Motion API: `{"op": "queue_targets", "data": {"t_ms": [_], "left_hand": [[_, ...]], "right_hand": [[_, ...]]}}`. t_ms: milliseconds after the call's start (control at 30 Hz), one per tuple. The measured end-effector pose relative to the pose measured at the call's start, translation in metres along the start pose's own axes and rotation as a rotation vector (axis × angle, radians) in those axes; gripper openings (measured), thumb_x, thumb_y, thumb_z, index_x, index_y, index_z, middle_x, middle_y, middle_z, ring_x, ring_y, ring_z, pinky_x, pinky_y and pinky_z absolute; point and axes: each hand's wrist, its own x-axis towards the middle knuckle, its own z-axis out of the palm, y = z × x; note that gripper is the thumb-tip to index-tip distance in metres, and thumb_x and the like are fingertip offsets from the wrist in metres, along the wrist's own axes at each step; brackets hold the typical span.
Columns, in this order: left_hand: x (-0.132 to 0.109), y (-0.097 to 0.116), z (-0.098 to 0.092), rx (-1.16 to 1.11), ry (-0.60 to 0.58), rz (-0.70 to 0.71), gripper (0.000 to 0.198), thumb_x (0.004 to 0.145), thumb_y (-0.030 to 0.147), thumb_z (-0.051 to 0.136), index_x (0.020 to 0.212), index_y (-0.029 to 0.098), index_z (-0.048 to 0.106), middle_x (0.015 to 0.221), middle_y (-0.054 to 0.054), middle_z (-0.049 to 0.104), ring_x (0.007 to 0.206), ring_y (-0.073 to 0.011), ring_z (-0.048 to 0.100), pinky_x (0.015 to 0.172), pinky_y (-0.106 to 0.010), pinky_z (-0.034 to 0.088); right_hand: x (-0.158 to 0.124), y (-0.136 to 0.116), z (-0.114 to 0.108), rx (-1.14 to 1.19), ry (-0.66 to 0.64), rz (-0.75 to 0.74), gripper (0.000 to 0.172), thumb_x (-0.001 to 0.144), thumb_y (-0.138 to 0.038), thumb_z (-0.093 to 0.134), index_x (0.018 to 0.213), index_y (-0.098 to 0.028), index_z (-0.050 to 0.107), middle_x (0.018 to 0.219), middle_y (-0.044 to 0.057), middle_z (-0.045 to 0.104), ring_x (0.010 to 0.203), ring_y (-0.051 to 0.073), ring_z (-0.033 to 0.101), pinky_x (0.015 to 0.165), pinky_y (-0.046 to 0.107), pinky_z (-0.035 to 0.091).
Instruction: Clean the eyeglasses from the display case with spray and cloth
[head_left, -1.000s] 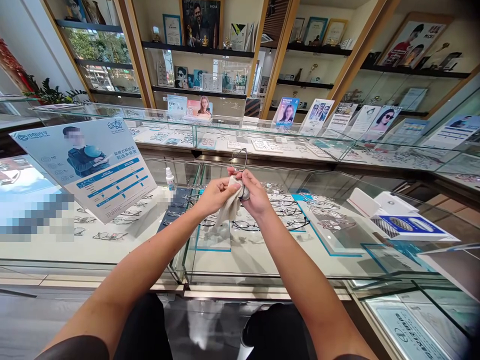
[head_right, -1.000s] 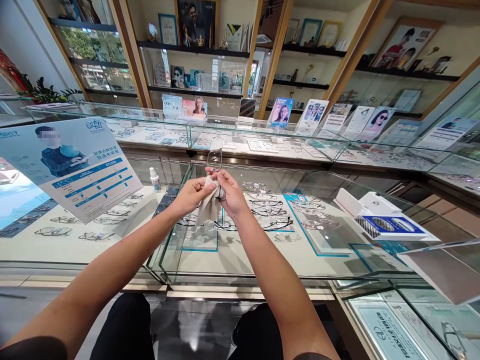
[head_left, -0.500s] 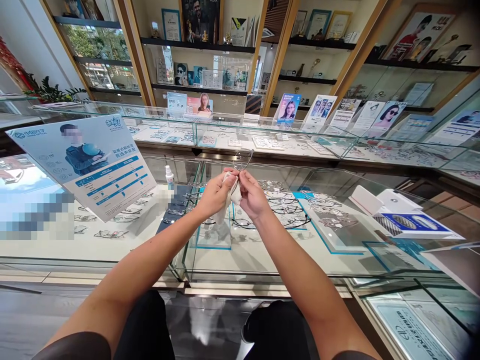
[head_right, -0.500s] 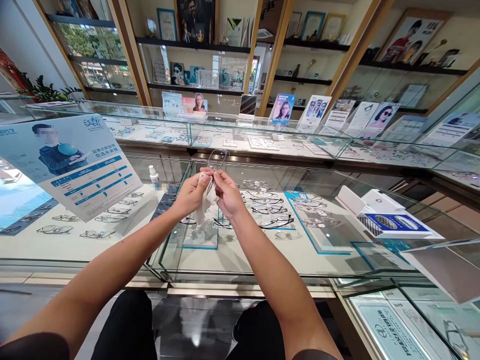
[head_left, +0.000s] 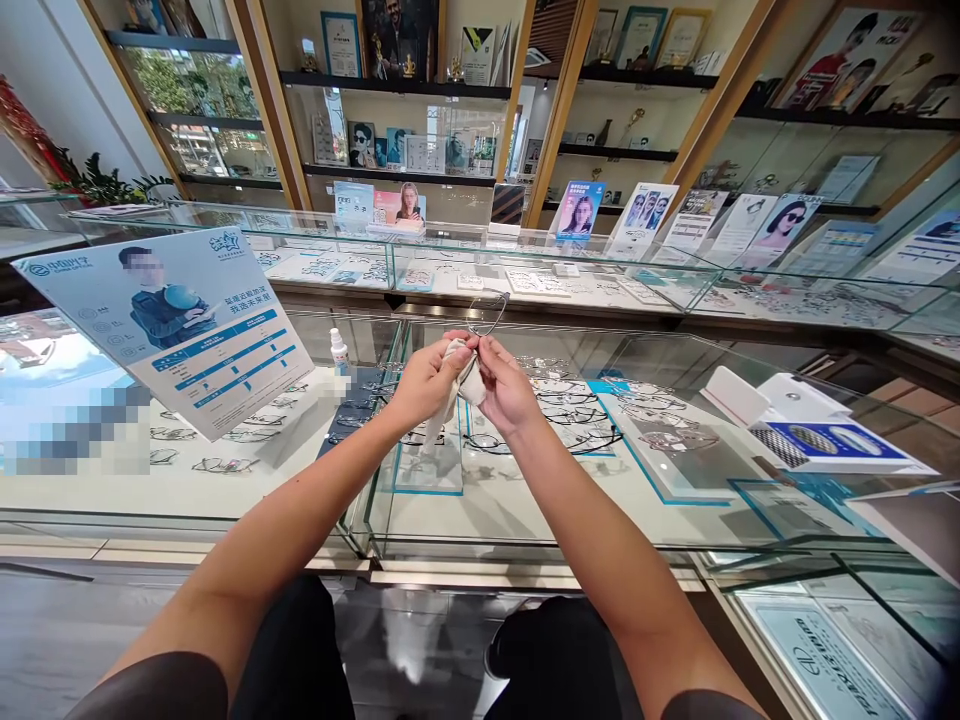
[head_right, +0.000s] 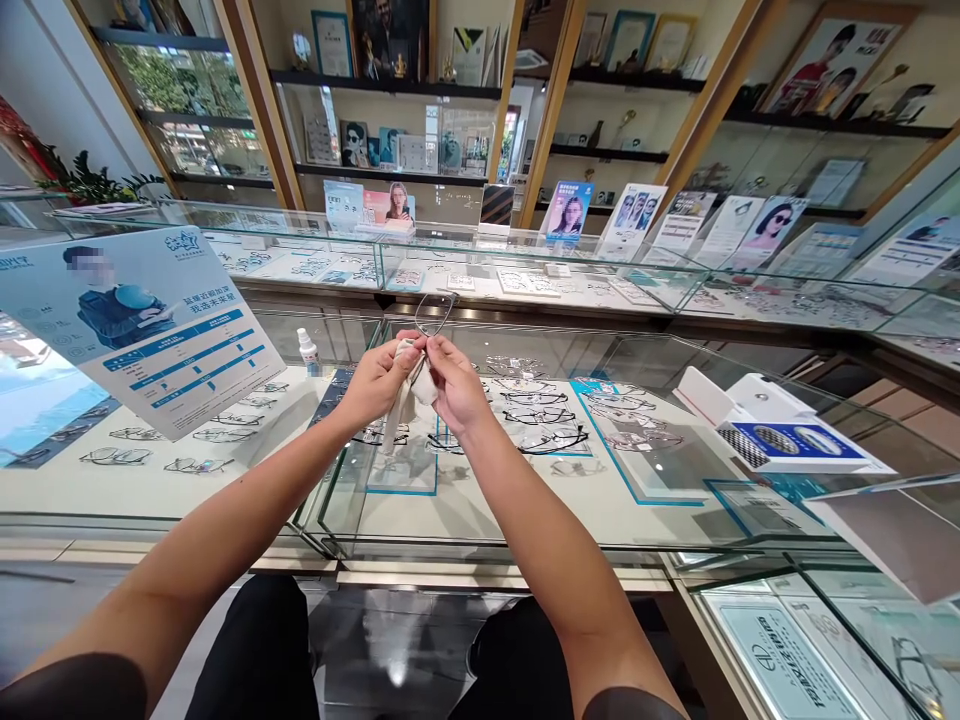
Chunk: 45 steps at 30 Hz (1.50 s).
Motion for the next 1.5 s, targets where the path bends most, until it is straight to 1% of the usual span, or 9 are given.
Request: {"op": "queue_targets", "data": {"t_ms": [100, 267, 467, 667, 833, 1033, 1133, 1300, 1500], "left_hand": [[0.007, -0.001, -0.009, -0.034, 0.103, 0.013, 0.066, 0.092, 0.083, 0.059, 0.086, 0.018, 0.069, 0.08, -0.004, 0.066, 0.076, -0.0181, 0.058, 0.07, -0.03, 0.046], [0.023, -0.011, -0.039, -0.073, 0.422, 0.047, 0.054, 0.097, 0.076, 0.06, 0.086, 0.023, 0.059, 0.071, 0.001, 0.055, 0.061, -0.0128, 0.048, 0.057, -0.028, 0.04], [0.027, -0.012, -0.052, 0.034, 0.501, 0.162, 0.047, 0.093, 0.065, 0.074, 0.096, 0.024, 0.051, 0.077, 0.003, 0.057, 0.062, -0.0115, 0.048, 0.061, -0.028, 0.042], [0.021, -0.012, -0.047, 0.228, 0.428, 0.292, 0.024, 0.106, 0.045, 0.055, 0.096, 0.023, 0.054, 0.09, -0.004, 0.07, 0.072, -0.0146, 0.057, 0.068, -0.031, 0.045], [0.017, -0.011, -0.043, 0.423, 0.343, 0.43, 0.01, 0.094, 0.028, 0.061, 0.087, 0.022, 0.057, 0.079, -0.002, 0.064, 0.069, -0.0149, 0.054, 0.067, -0.031, 0.042], [0.017, -0.006, -0.042, 0.473, 0.415, 0.55, 0.019, 0.094, 0.027, 0.061, 0.077, 0.023, 0.053, 0.081, -0.003, 0.07, 0.074, -0.0158, 0.064, 0.071, -0.032, 0.049], [0.018, -0.006, -0.047, 0.491, 0.388, 0.608, 0.007, 0.094, 0.026, 0.063, 0.09, 0.022, 0.058, 0.097, -0.007, 0.075, 0.09, -0.019, 0.071, 0.08, -0.035, 0.053], [0.018, -0.008, -0.053, 0.609, 0.174, 0.658, 0.062, 0.077, 0.039, 0.081, 0.131, 0.023, 0.056, 0.137, -0.015, 0.067, 0.125, -0.0306, 0.066, 0.094, -0.044, 0.057], [0.016, -0.013, -0.047, 0.635, 0.099, 0.612, 0.074, 0.072, 0.063, 0.09, 0.128, 0.025, 0.058, 0.14, -0.015, 0.068, 0.131, -0.0329, 0.066, 0.107, -0.048, 0.054]], "right_hand": [[0.003, -0.005, -0.007, -0.018, 0.021, -0.059, 0.038, 0.082, -0.058, 0.088, 0.086, -0.027, 0.065, 0.13, 0.005, 0.079, 0.126, 0.026, 0.072, 0.096, 0.04, 0.065], [0.009, -0.014, -0.023, 0.018, 0.055, -0.119, 0.033, 0.088, -0.055, 0.085, 0.088, -0.029, 0.065, 0.129, -0.001, 0.079, 0.128, 0.02, 0.071, 0.109, 0.037, 0.059], [0.011, -0.013, -0.032, 0.01, 0.027, -0.092, 0.035, 0.085, -0.057, 0.087, 0.087, -0.03, 0.066, 0.105, -0.003, 0.081, 0.115, 0.018, 0.076, 0.108, 0.036, 0.059], [0.016, -0.015, -0.039, -0.024, 0.062, -0.07, 0.037, 0.083, -0.057, 0.086, 0.083, -0.028, 0.064, 0.094, -0.002, 0.075, 0.105, 0.019, 0.076, 0.101, 0.036, 0.06], [0.015, -0.019, -0.04, -0.097, -0.009, -0.023, 0.042, 0.075, -0.06, 0.092, 0.075, -0.026, 0.066, 0.084, -0.002, 0.072, 0.091, 0.018, 0.074, 0.1, 0.035, 0.059], [0.011, -0.023, -0.037, -0.259, -0.111, 0.043, 0.045, 0.075, -0.064, 0.09, 0.072, -0.026, 0.067, 0.08, 0.001, 0.072, 0.085, 0.02, 0.069, 0.093, 0.037, 0.058], [0.011, -0.027, -0.039, -0.319, -0.138, 0.043, 0.044, 0.078, -0.065, 0.089, 0.073, -0.026, 0.069, 0.079, 0.002, 0.073, 0.084, 0.02, 0.069, 0.089, 0.035, 0.056], [0.01, -0.035, -0.044, -0.441, -0.183, 0.029, 0.043, 0.084, -0.064, 0.084, 0.072, -0.025, 0.07, 0.079, 0.003, 0.073, 0.084, 0.021, 0.068, 0.089, 0.036, 0.054], [0.01, -0.037, -0.047, -0.56, -0.26, 0.034, 0.044, 0.085, -0.065, 0.082, 0.072, -0.025, 0.073, 0.075, 0.003, 0.075, 0.077, 0.021, 0.067, 0.085, 0.037, 0.054]]}}
